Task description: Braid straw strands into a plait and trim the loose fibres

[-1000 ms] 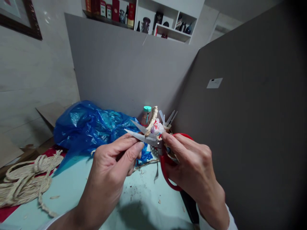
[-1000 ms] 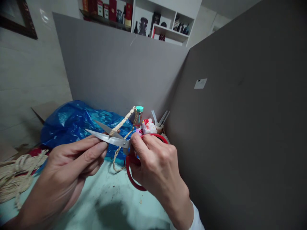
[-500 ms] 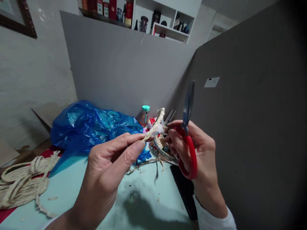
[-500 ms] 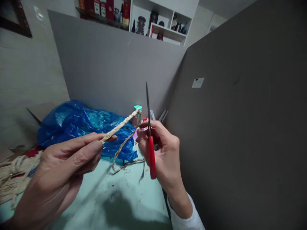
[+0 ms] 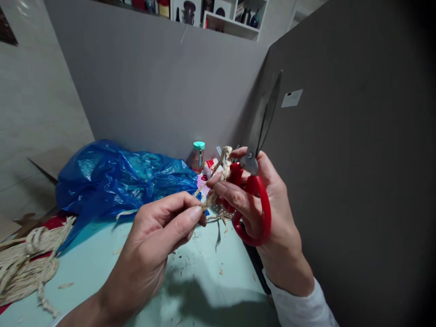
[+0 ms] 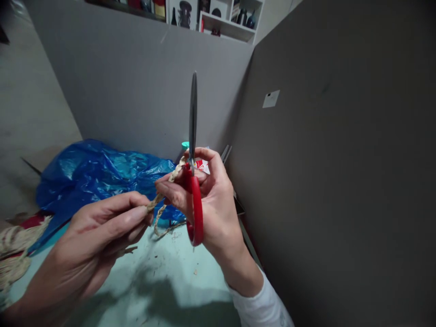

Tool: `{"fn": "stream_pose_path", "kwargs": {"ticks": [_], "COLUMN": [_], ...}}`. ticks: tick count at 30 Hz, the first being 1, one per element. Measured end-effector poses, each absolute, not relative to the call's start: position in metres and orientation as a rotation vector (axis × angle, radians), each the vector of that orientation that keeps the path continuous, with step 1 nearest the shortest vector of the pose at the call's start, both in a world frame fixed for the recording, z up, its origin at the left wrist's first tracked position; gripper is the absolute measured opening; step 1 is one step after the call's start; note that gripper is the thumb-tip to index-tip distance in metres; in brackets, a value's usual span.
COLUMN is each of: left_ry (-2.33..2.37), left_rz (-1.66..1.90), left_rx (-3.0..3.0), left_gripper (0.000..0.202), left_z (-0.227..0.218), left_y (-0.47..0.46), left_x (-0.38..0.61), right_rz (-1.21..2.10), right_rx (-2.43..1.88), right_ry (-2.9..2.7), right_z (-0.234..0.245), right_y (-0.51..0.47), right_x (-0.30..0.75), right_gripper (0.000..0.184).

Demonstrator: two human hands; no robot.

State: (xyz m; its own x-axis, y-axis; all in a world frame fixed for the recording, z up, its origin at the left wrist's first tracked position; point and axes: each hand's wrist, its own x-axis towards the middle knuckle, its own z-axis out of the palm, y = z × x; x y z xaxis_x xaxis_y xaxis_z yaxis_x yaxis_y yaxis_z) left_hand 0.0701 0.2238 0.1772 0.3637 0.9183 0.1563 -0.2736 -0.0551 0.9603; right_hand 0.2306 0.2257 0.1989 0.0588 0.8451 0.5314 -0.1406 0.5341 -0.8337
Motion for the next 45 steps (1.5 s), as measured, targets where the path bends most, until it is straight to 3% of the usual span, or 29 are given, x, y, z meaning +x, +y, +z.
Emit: {"fn": "stream_pose_path", "kwargs": {"ticks": [13,20,26,33,38,41,45], "left_ry": [0.799,0.935,0.916,0.599,0.53,0.582,0.597], "left_rz": [1.001,1.158,1.076,0.685,0.764,0.866,1.025], "left_rx": [1.569,1.785,1.692,1.2,1.023,0.976,0.98], "left_gripper": [0.01,0.01,0.015,0.023,0.022,0.023,0.018], "left_z": [0.183,0.184,0.179,0.181,0.185,0.188,0.192], "left_y": [0.223,0.222,0.224,0.226,0.23,0.233,0.234], "left_x": [0.08,0.079,0.08,0.07,0.069,0.068,0.065], "right_rz": [0.633,0.614,0.576,0.51,0.61,0.59,0.301], "right_rx": [-0.809,-0.76,-0.69,-0.875,-0.911,-0.905,-0.962], "right_ry": [-1.177,-1.155,-1.101,-1.218,-1.33,-1.427,-1.622], "right_z": [0.206,0.208,0.207,0.203,0.199,0.198,0.199], "right_y": [0.226,0.225,0.228,0.234,0.249,0.253,0.241], "right_x": [0.25,0.254,0.26,0.261,0.267,0.267,0.261], "right_gripper": [0.044,0.04,0.045,0.036,0.029,0.036,0.049]}}
